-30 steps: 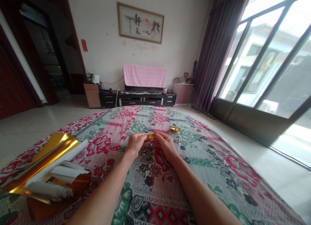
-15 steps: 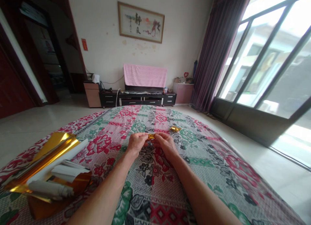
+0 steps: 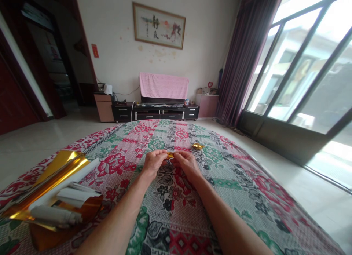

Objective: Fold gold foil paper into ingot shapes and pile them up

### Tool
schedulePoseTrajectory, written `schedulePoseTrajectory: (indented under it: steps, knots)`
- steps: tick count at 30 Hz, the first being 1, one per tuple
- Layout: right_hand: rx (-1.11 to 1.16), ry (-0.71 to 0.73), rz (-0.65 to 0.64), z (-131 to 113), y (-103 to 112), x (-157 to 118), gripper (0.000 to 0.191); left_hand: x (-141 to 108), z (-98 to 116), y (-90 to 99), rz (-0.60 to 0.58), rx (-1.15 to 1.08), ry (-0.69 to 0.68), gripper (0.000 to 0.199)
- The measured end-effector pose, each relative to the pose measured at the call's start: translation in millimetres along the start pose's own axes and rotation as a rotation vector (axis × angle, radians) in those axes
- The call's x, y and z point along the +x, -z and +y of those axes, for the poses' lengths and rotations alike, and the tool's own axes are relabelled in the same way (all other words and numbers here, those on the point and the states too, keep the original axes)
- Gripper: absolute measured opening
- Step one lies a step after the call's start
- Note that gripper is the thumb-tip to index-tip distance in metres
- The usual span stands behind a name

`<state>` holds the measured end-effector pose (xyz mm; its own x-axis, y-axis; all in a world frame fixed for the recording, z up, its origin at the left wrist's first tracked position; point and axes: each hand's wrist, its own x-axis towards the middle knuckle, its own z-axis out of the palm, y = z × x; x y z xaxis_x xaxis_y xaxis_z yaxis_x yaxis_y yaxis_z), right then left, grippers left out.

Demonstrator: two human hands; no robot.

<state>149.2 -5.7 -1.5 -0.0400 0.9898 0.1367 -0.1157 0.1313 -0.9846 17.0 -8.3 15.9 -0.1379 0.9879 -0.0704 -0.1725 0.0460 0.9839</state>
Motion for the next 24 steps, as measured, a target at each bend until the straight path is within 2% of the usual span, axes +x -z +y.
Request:
schedulePoseTrajectory:
  steps: [7, 11, 16, 24]
  knots:
    - [-0.243, 0.084, -0.005, 7, 2, 2, 0.022, 2, 0, 1.6, 0.015, -0.038, -0.016, 0.023]
    - [-0.330, 0.092, 0.030, 13, 3, 5, 0.022, 1, 2, 0.6, -0.018, -0.094, -0.025, 0.026]
    - [-0.289, 0.086, 0.059, 13, 3, 6, 0.024, 0, 1, -1.3, -0.067, -0.062, -0.059, 0.028]
    - [-0.222, 0.090, 0.046, 7, -2, 3, 0.025, 3, -9, -0.8, -0.079, 0.149, -0.103, 0.024]
